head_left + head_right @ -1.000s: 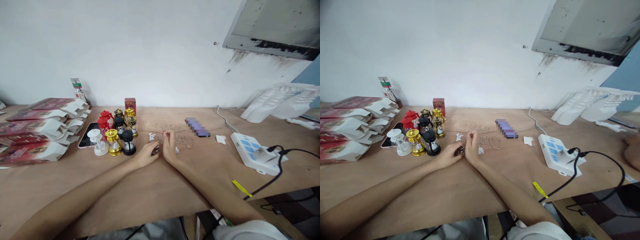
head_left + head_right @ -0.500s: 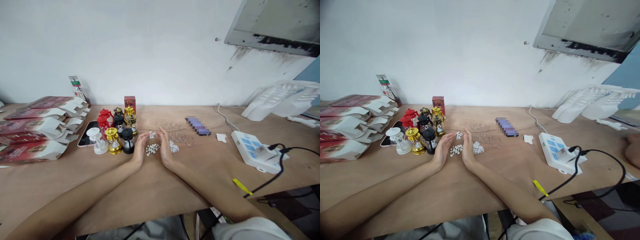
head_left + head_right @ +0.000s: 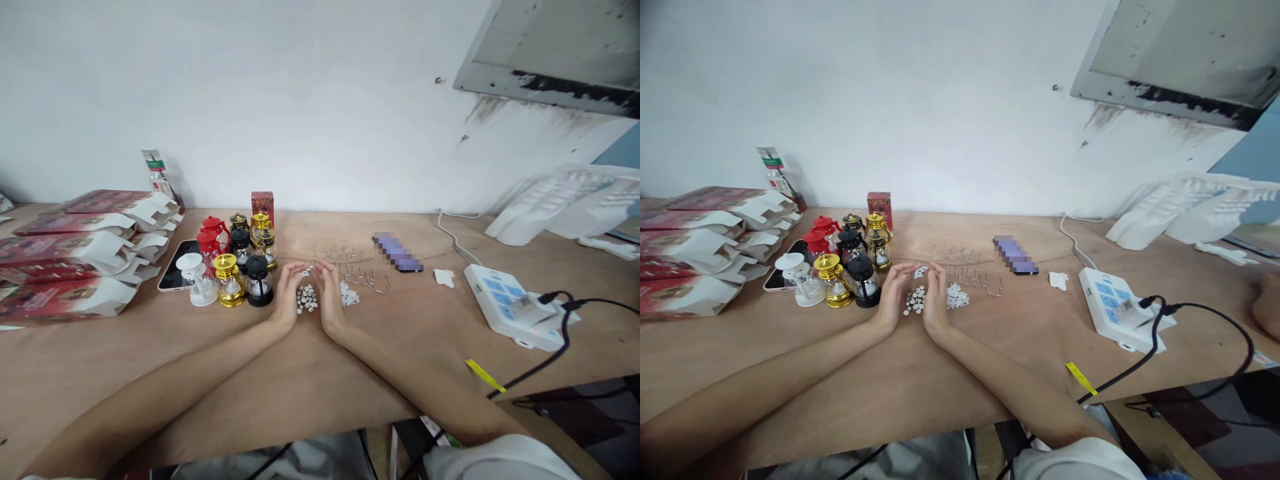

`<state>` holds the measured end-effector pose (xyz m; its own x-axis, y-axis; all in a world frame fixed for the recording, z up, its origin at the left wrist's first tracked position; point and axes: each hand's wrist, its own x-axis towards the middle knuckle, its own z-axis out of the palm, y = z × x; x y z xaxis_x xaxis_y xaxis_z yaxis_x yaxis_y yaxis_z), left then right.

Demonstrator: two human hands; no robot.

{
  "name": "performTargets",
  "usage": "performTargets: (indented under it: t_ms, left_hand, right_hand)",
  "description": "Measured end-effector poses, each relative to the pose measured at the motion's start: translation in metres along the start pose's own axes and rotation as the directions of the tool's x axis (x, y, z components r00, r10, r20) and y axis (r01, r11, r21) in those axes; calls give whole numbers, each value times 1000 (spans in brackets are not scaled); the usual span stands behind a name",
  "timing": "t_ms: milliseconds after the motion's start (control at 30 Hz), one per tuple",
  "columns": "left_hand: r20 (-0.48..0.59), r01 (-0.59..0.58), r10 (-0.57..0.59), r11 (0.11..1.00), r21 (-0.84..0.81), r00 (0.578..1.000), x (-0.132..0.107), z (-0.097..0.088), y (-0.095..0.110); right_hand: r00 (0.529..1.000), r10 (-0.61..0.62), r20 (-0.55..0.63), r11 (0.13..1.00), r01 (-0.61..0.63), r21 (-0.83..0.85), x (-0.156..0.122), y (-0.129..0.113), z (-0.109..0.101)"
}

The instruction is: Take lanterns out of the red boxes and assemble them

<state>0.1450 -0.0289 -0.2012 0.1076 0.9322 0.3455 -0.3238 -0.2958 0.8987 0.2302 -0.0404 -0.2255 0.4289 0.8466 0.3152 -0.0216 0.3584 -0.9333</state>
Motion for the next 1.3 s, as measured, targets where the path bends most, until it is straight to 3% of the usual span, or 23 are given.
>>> performTargets:
  t_ms: [33, 67, 100, 167, 200, 233, 267, 300, 367, 467, 567, 667, 767, 900, 1033, 1133, 1233, 1300]
  left_hand:
    - [103, -132, 120, 984, 123, 987, -6, -3, 7]
    - [251, -302, 241, 923, 239, 937, -13, -6, 13]
    - [422, -488, 341, 816, 311, 840, -20, -10, 20]
    - [711, -800, 447, 533, 276, 543, -34, -16, 29]
    - [793, -888, 460, 410, 209, 399, -40, -19, 31]
    - [833, -932, 459, 322, 168, 308, -44, -21, 33]
    - [857, -951, 443, 268, 155, 264, -48, -23, 33]
    - [872, -955, 415, 246, 167, 259, -49, -24, 32]
    - [896, -937, 321, 267, 227, 308, -50, -24, 31]
    - [918, -900, 171, 329, 288, 356, -49, -23, 31]
    - [928, -885, 5, 304, 352, 371, -48, -21, 35]
    - [931, -893, -128, 266, 364, 341, -48, -19, 38]
    - [922, -883, -142, 266, 386, 360, -48, -17, 38]
    - [918, -885, -108, 242, 397, 382, -49, -17, 37]
    - [893, -855, -112, 259, 450, 437, -52, -20, 35]
    - [913, -879, -43, 255, 403, 406, -51, -22, 35]
    - [900, -899, 124, 199, 389, 417, -34, -18, 47]
    - [844, -877, 240, 135, 461, 480, -11, -13, 68]
  right_hand:
    - [1000, -11, -28, 1000, 11, 3, 1, -4, -1]
    - [998, -34, -50, 999, 34, 2, 3, -8, -2]
    - [995, -76, -69, 997, 75, -7, 8, -13, -3]
    - [977, -203, -63, 978, 199, -65, 25, -25, -4]
    - [959, -274, -66, 958, 266, -110, 39, -32, -3]
    - [945, -328, -20, 932, 320, -170, 55, -39, -1]
    - [931, -365, 28, 900, 360, -245, 72, -46, 4]
    - [918, -383, 99, 860, 394, -325, 91, -53, 10]
    - [864, -387, 322, 723, 501, -476, 126, -65, 29]
    - [765, -246, 595, 442, 635, -633, 164, -75, 63]
    - [710, -124, 693, 259, 698, -668, 181, -74, 93]
    - [675, -82, 733, 193, 732, -653, 185, -69, 107]
    - [703, -119, 701, 228, 706, -670, 186, -64, 106]
    - [802, -133, 582, 409, 579, -705, 189, -59, 96]
    - [838, -96, 537, 521, 502, -691, 187, -54, 76]
    - [862, -186, 471, 581, 484, -655, 183, -59, 49]
    - [874, -441, 203, 694, 475, -541, 182, -76, 18]
    - [850, -527, 16, 737, 466, -490, 181, -94, 4]
